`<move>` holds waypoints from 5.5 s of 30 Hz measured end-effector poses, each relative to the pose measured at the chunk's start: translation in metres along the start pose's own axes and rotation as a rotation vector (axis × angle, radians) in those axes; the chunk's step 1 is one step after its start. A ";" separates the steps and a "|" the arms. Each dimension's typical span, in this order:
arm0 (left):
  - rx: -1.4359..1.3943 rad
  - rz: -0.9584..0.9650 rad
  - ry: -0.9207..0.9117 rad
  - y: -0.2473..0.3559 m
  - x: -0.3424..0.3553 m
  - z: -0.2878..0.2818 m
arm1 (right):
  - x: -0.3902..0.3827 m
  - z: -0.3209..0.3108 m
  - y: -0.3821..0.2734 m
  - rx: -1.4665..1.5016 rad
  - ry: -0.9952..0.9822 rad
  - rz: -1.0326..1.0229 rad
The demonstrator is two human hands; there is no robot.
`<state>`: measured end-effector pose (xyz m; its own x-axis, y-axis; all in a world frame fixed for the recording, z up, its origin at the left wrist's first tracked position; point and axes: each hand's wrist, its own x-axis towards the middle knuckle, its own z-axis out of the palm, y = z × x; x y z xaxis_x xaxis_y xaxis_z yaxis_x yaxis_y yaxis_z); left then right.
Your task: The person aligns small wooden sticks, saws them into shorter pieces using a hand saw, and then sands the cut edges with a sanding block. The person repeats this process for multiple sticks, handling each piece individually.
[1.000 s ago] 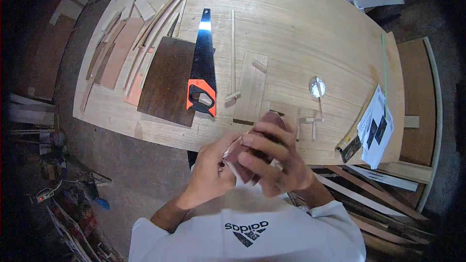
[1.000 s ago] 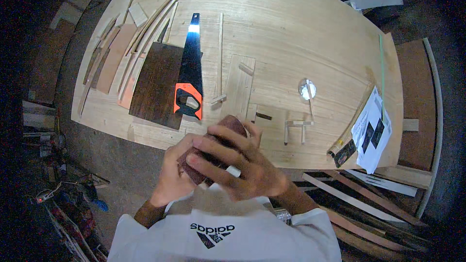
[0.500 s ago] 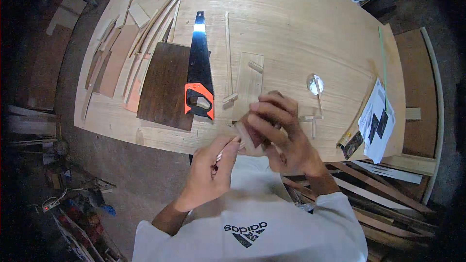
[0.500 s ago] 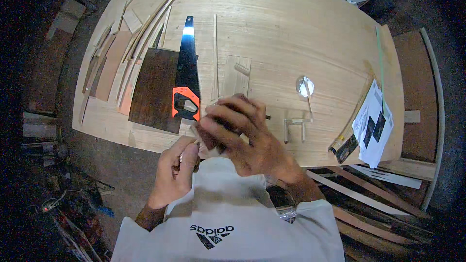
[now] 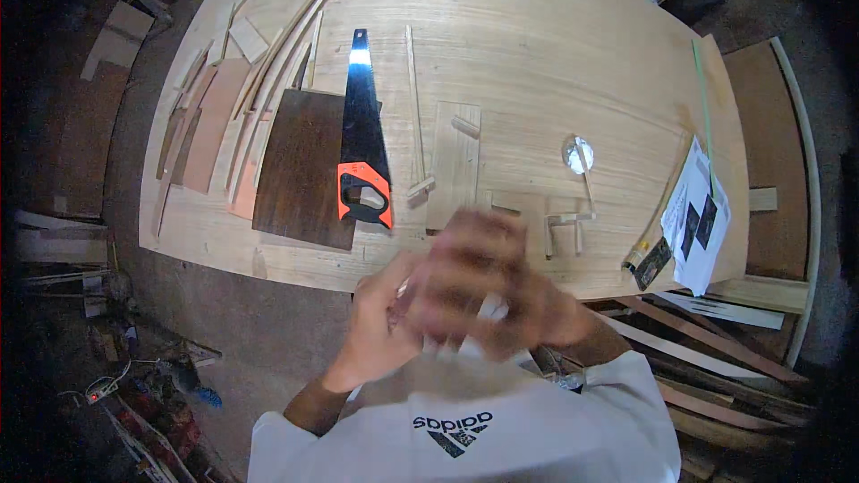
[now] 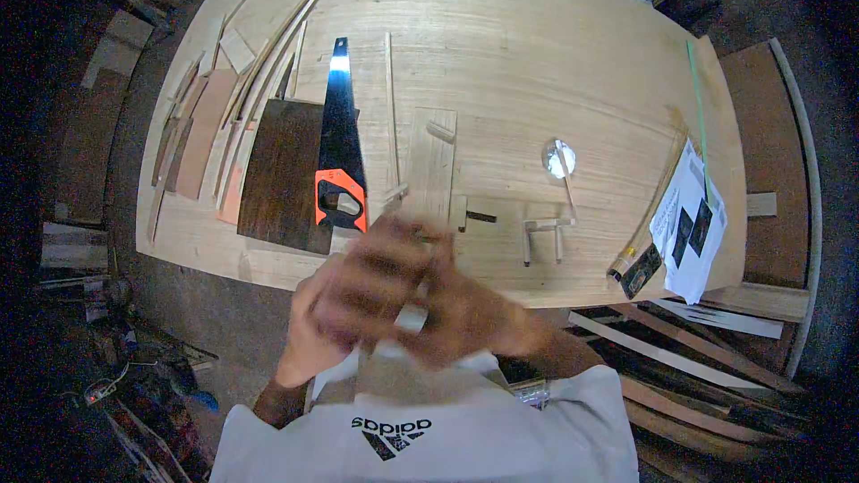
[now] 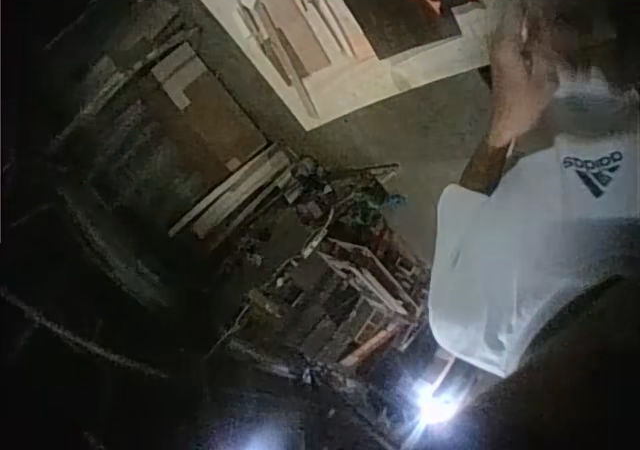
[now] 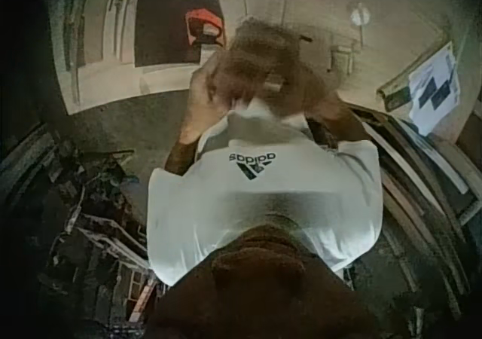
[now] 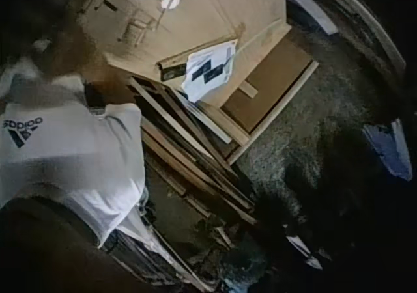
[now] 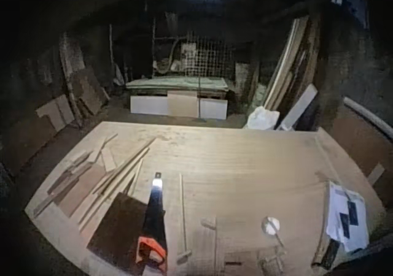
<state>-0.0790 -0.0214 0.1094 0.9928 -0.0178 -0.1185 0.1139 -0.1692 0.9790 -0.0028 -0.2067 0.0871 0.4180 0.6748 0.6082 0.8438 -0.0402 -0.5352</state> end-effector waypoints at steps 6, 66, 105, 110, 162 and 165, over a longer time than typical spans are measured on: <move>0.069 0.081 0.026 0.001 0.003 -0.001 | -0.002 0.002 -0.005 0.078 -0.005 0.038; 0.106 0.151 0.172 0.021 -0.012 0.003 | 0.009 -0.017 -0.009 -0.066 0.155 0.126; 0.279 0.120 0.045 0.013 -0.003 -0.014 | -0.001 -0.006 -0.001 0.120 0.216 0.440; 0.195 0.006 0.058 0.020 -0.002 -0.015 | -0.001 -0.002 -0.002 0.141 0.203 0.461; -0.193 -0.062 0.004 -0.014 -0.015 -0.014 | 0.018 0.010 0.004 0.008 0.031 0.219; -0.200 0.007 0.064 -0.013 -0.016 -0.013 | 0.021 0.012 -0.007 -0.189 -0.002 -0.048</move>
<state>-0.0958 -0.0061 0.1012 0.9932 0.0452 -0.1072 0.1059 0.0296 0.9939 -0.0044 -0.1832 0.0967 0.3751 0.6810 0.6289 0.9110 -0.1454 -0.3859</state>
